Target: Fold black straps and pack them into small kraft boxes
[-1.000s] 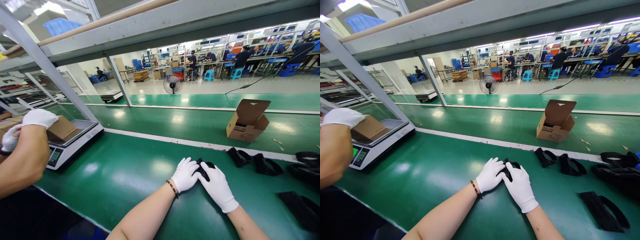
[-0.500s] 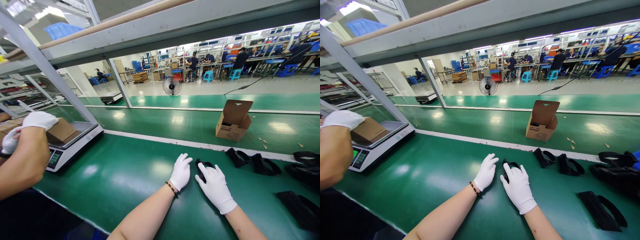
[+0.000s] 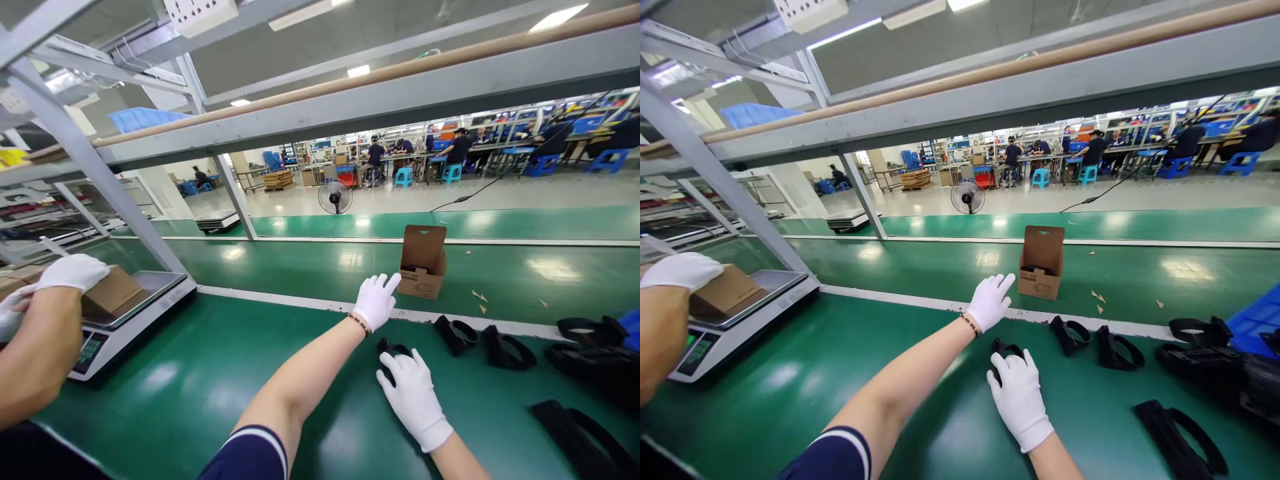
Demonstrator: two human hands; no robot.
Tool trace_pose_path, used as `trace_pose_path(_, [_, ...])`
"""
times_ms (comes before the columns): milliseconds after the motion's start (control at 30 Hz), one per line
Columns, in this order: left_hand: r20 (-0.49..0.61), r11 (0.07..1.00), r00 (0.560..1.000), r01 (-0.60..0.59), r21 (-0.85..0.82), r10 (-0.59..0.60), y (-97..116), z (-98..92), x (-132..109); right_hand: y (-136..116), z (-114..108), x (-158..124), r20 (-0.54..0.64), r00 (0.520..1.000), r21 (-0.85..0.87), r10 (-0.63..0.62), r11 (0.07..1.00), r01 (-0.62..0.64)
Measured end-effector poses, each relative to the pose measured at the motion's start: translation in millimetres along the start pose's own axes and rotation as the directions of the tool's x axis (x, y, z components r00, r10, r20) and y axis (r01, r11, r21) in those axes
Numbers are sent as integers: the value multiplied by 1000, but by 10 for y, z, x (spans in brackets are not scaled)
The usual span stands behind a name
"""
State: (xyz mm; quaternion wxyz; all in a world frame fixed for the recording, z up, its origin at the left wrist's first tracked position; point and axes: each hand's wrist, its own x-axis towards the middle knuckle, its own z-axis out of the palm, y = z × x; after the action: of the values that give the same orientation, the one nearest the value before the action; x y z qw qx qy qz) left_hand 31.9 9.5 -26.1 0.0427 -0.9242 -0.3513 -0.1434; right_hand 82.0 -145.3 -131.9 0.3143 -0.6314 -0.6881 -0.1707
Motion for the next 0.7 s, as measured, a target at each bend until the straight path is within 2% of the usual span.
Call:
trace_pose_path(67, [47, 999, 999, 6, 35, -8, -45, 20, 334, -8, 7, -2, -16, 1000, 17, 9, 1000, -9])
trace_pose_path(167, [137, 996, 990, 31, 81, -42, -96, 73, 669, -25, 9, -3, -44, 999, 33, 16, 999, -14])
trace_pose_path(267, [226, 993, 971, 53, 104, -75, -120, 82, 843, -23, 14, -3, -53, 999, 46, 8, 999, -5])
trace_pose_path(367, [295, 994, 953, 42, 96, -69, -106, 9, 871, 10, 31, 11, -99, 995, 49, 9, 999, -5])
trace_pose_path(467, [313, 995, 947, 47, 90, -73, -95, -126, 689, 49, 44, 46, -241, 970, 27, 18, 1000, -12])
trace_pose_path(533, [300, 994, 950, 60, 88, -83, -124, -231, 421, 59, 26, 71, -352, 936, 6, 12, 1000, -10])
trace_pose_path(700, [248, 997, 967, 49, 65, -64, -276, -474, -639, 2, -186, 75, -489, 871, 31, -49, 997, 73])
